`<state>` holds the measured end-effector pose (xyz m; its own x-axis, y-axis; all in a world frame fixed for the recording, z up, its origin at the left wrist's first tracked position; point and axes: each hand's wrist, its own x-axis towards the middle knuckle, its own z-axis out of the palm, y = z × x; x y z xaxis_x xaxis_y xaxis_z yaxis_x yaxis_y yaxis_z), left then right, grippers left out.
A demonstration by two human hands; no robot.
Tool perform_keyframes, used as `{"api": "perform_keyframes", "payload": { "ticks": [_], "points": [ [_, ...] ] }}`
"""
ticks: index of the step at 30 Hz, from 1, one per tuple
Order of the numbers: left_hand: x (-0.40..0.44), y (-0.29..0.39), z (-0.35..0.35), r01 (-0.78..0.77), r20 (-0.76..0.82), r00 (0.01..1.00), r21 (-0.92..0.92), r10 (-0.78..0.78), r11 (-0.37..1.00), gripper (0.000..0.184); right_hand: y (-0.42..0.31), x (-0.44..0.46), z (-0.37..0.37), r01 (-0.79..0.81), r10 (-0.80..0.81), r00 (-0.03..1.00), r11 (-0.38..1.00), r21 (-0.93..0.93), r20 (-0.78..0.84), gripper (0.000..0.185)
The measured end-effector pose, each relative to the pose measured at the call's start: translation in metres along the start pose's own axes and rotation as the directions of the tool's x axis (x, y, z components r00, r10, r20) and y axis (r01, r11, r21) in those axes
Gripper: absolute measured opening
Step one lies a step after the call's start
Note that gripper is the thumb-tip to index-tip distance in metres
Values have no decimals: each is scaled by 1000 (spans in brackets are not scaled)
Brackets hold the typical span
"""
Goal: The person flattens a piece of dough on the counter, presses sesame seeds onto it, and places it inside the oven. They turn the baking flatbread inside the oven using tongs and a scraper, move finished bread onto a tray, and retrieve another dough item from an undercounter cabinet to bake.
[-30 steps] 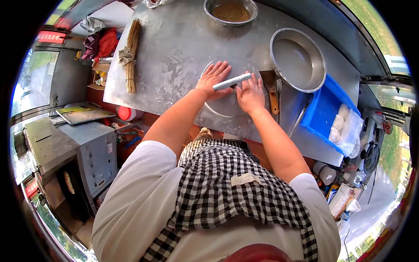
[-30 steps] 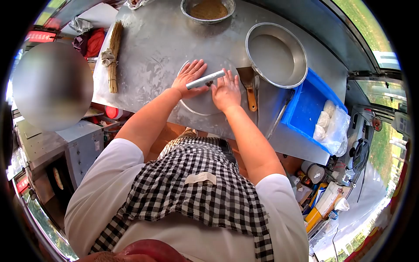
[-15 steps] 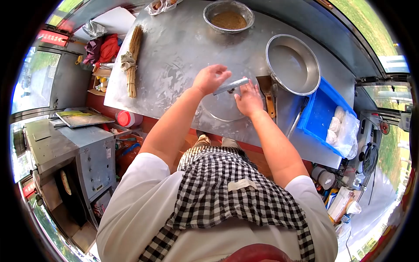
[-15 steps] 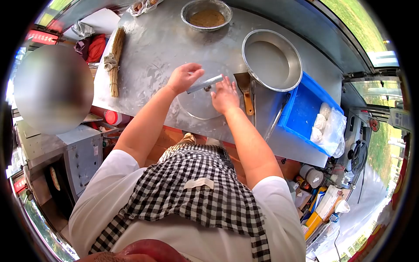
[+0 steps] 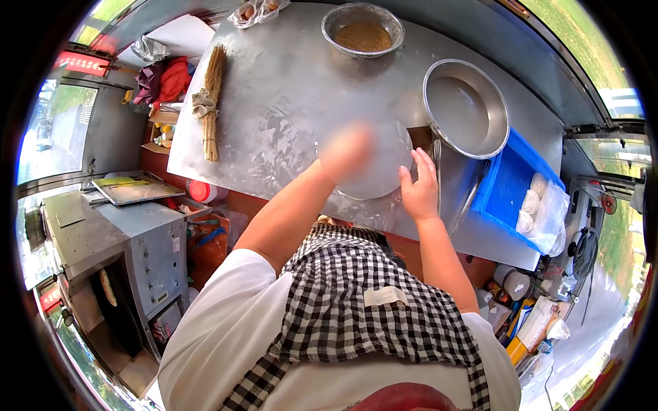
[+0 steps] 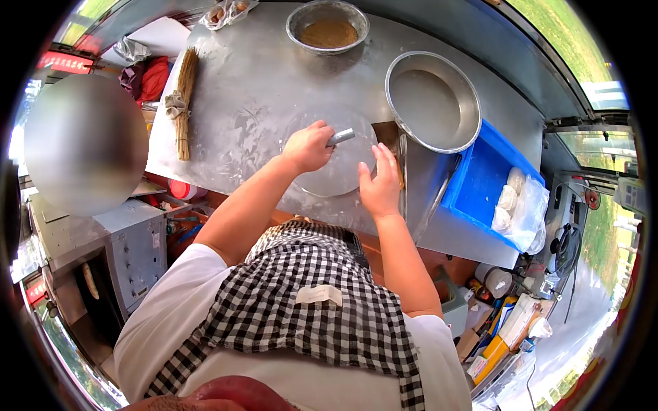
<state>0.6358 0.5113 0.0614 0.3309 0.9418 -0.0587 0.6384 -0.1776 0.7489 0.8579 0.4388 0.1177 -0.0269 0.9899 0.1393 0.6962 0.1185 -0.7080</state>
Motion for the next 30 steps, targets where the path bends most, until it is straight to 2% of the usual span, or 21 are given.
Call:
{"api": "perform_keyframes", "payload": {
  "ticks": [2,5,7,9,12,14,15,17,20,27,30],
  "points": [
    [-1,13,-13,-46,-18,999,133,48,990,14,-3,0,-16,42,-40,994,999,12,-102,43],
    [5,70,-74,-152,-220,954,232,204,961,11,-12,0,-36,2,12,986,997,82,-168,38],
    [25,70,-118,-165,-255,952,38,169,986,14,-12,1,-39,-48,85,977,981,190,-195,35],
    [30,86,-167,-167,-335,908,262,252,950,16,-23,5,-44,-104,165,972,939,327,-166,35],
    [26,69,-212,-76,-365,906,358,215,930,16,-17,8,-35,-122,166,979,940,320,-115,36],
    [21,40,-226,-21,-353,914,452,200,892,18,-7,5,-23,-182,200,980,928,325,-23,37],
    [18,26,-229,49,-355,924,481,143,875,19,-2,4,-16,-212,217,976,921,325,23,37],
    [10,-5,-229,191,-359,933,529,14,827,20,3,1,-6,-261,250,965,934,243,75,41],
    [-5,-54,-230,325,-348,927,569,-137,755,26,6,4,4,-297,279,950,945,133,140,43],
    [-35,-108,-220,420,-391,884,417,-258,806,29,16,38,31,-239,253,949,966,-93,186,42],
    [-39,-129,-215,486,-394,859,427,-326,763,35,18,57,42,-221,263,940,955,-199,218,43]
  ]
}}
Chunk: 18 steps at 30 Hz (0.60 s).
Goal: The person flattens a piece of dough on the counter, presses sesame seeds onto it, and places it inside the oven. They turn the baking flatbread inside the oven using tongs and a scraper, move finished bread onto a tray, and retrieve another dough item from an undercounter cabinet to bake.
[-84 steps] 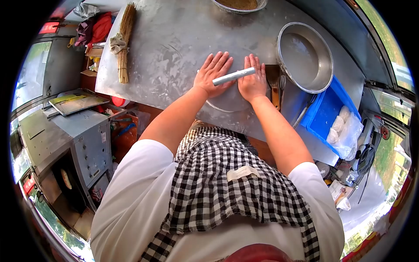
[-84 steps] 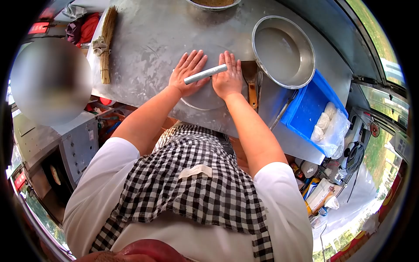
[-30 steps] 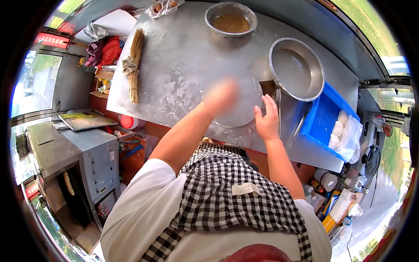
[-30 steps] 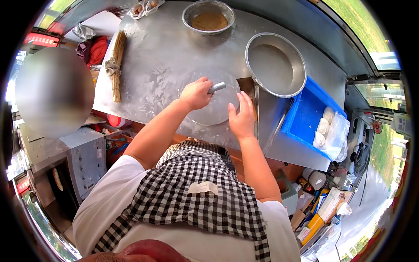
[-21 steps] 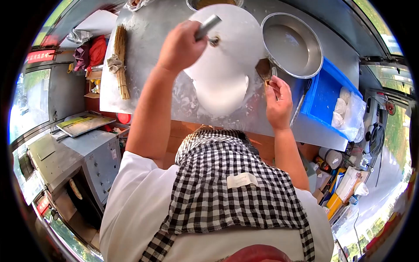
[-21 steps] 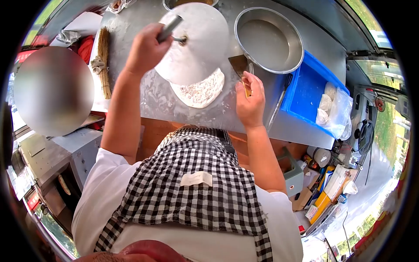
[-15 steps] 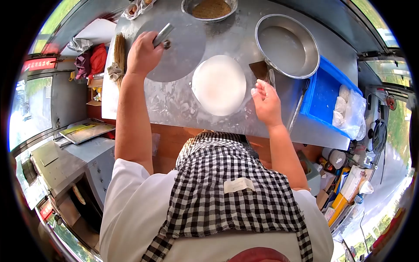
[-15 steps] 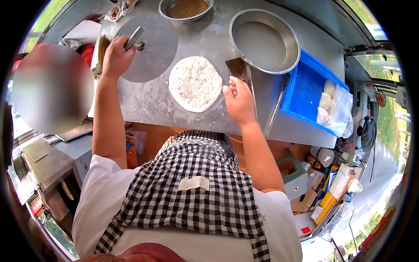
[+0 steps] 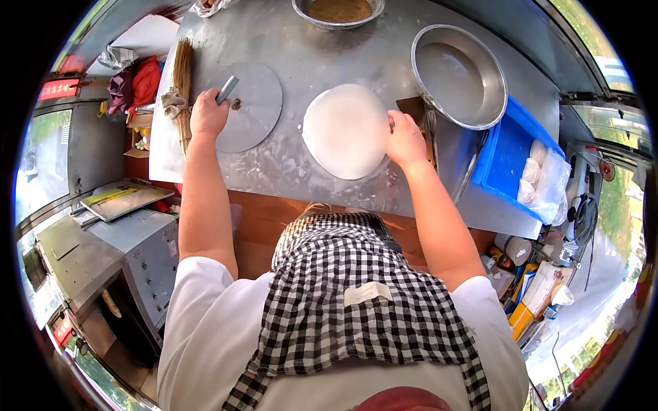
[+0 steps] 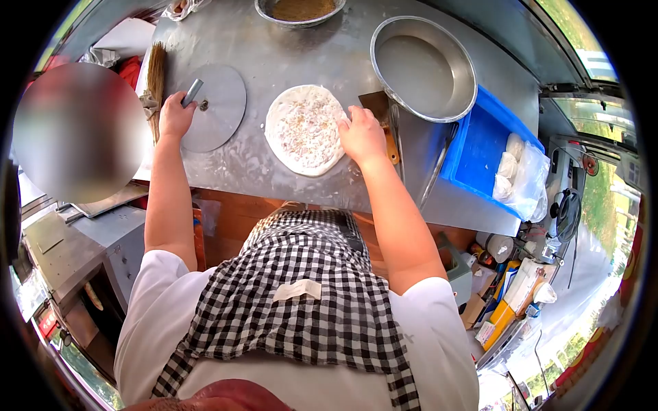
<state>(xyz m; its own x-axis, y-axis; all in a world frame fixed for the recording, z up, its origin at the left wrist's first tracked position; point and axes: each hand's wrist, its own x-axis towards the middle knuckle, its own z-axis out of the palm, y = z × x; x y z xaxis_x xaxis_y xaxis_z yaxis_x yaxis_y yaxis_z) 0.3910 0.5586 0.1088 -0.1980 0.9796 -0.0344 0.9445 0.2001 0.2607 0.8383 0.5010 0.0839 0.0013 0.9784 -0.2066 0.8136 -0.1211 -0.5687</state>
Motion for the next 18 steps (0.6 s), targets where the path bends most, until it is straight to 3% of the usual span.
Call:
{"api": "perform_keyframes", "payload": {
  "ticks": [4,7,9,13,18],
  "points": [
    [-17,26,-18,-87,-260,963,-47,72,995,48,-11,24,4,-81,92,994,981,-178,53,40],
    [-32,39,-27,-180,-373,919,-103,129,978,51,-18,42,1,-214,246,941,965,-153,232,33],
    [-45,46,-31,-239,-431,889,-146,156,960,50,-9,52,6,-189,229,928,969,-159,294,29],
    [-73,51,-29,-214,-427,900,-261,86,941,45,-15,50,0,-128,184,931,974,-188,316,24],
    [-99,51,-18,-165,-380,924,-321,33,933,43,-22,42,-4,-183,216,945,972,-148,246,26]
  ]
}}
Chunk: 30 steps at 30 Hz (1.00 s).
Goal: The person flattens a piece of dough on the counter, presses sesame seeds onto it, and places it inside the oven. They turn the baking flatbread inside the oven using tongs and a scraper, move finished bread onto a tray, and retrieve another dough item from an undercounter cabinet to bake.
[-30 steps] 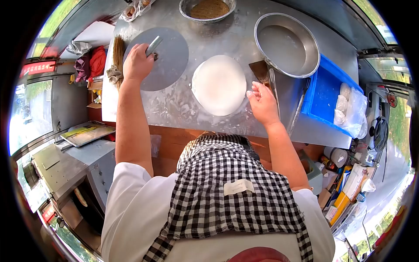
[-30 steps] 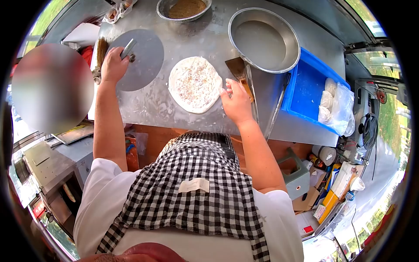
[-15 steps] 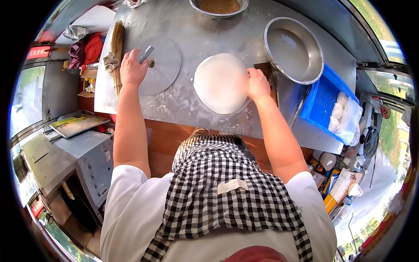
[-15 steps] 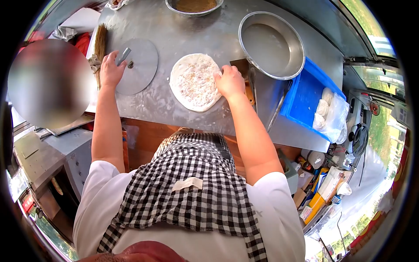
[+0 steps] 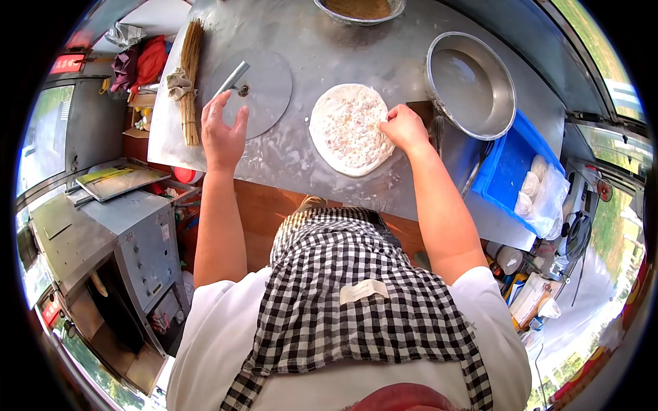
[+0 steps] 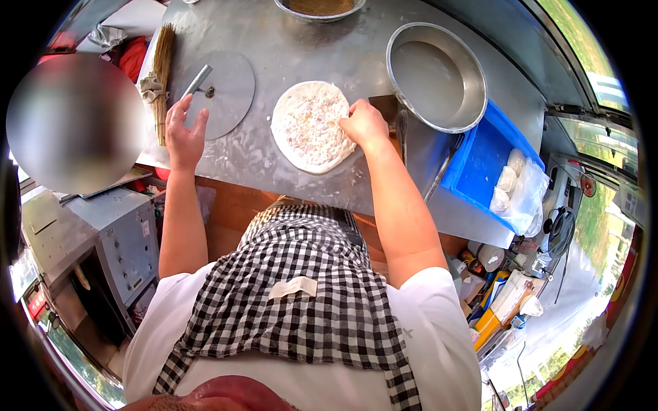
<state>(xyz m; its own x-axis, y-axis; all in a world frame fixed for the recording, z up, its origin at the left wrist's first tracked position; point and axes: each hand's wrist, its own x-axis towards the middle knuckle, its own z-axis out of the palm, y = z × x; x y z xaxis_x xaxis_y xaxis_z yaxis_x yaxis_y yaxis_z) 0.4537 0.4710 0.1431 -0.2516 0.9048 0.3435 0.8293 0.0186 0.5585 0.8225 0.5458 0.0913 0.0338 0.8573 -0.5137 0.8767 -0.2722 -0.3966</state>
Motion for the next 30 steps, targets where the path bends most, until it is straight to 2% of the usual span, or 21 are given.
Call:
{"api": "perform_keyframes", "payload": {
  "ticks": [1,4,7,10,16,19,23,25,27,28,30],
  "points": [
    [-4,1,1,14,14,1000,-16,-14,1000,43,2,0,2,4,-4,1000,1000,8,-21,26],
    [-13,10,5,56,54,997,-63,-53,996,43,11,14,2,35,-46,982,997,62,184,27],
    [-20,21,9,55,78,996,-85,-48,995,43,12,13,3,81,-105,986,981,174,131,26],
    [-26,36,14,65,105,993,-141,-51,988,42,10,13,-2,48,-112,981,931,362,156,25],
    [-43,71,33,166,267,960,-291,-86,942,40,9,20,-7,-122,-69,935,858,498,347,26],
    [-59,82,58,401,412,889,-490,-201,774,39,7,27,-1,-158,-37,919,877,453,393,29],
    [-75,90,94,671,597,733,-556,-326,490,39,-5,26,7,-146,-40,918,892,429,395,30],
    [-79,96,103,797,684,598,-563,-419,219,36,-17,14,9,91,-199,945,922,377,259,31],
    [-82,102,108,842,760,440,-534,-478,-74,36,-35,-8,9,285,-342,923,916,283,177,31],
    [-84,103,112,825,762,396,-540,-511,-165,33,-47,-24,8,361,-400,902,905,225,160,31],
    [-92,99,119,776,764,376,-569,-525,-272,32,-73,-66,1,481,-503,849,863,155,163,28]
  ]
}}
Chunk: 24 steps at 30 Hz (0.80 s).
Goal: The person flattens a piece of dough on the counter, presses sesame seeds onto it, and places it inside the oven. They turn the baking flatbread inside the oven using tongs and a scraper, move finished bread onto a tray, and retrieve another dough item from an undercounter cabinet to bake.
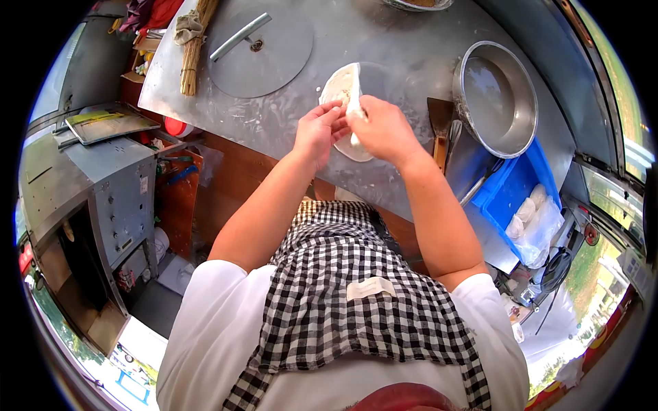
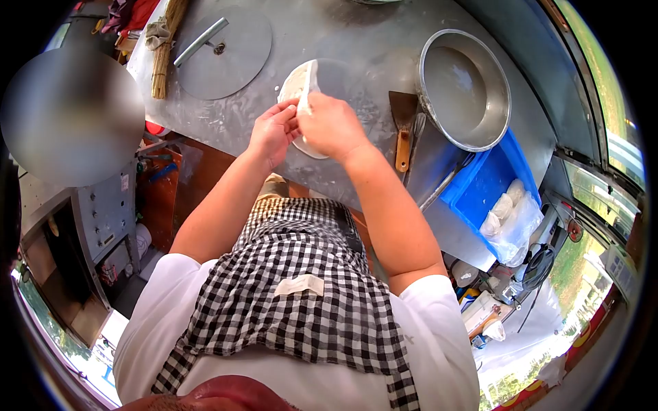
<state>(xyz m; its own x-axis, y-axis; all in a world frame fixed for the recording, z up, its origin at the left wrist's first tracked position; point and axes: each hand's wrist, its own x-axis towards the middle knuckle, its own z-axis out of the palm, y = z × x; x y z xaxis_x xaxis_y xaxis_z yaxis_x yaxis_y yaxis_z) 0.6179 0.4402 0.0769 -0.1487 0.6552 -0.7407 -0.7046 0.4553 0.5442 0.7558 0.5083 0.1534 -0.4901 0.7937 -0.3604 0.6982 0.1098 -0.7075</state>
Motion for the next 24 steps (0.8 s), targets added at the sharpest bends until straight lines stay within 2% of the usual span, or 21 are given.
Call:
{"api": "perform_keyframes", "payload": {
  "ticks": [2,5,6,9,10,13,16,19,22,23,24],
  "points": [
    [-3,-9,-3,-22,6,1000,-86,23,996,34,-30,-27,10,96,-93,994,994,-50,59,24],
    [-9,-20,-39,116,267,963,-330,-25,937,36,-48,-57,25,222,-201,964,968,-115,172,22],
    [-23,-24,-42,86,209,978,-360,-9,929,42,-52,-65,28,252,-223,951,961,-118,213,22],
    [-44,-22,-40,130,103,989,-321,-102,938,42,-56,-82,35,326,-280,911,938,-114,304,21],
    [-47,-28,-49,107,149,987,-319,-61,942,45,-56,-87,39,339,-288,900,934,-111,326,21],
    [-54,-40,-76,153,386,921,-500,61,852,45,-58,-99,51,375,-319,876,922,-95,362,22],
    [-58,-43,-98,225,505,851,-596,142,770,47,-72,-114,60,381,-318,868,919,-101,382,23],
    [-74,-30,-108,105,430,881,-585,198,804,47,-88,-128,73,418,-359,861,903,-97,359,23],
    [-96,-10,-126,115,438,855,-681,277,723,47,-104,-136,99,471,-432,846,880,-58,314,23],
    [-102,-5,-136,-95,410,823,-584,394,806,48,-111,-139,110,491,-458,836,870,-40,301,24],
    [-107,0,-148,-312,394,765,-466,510,828,49,-121,-142,120,500,-484,826,866,23,289,25]
  ]
}}
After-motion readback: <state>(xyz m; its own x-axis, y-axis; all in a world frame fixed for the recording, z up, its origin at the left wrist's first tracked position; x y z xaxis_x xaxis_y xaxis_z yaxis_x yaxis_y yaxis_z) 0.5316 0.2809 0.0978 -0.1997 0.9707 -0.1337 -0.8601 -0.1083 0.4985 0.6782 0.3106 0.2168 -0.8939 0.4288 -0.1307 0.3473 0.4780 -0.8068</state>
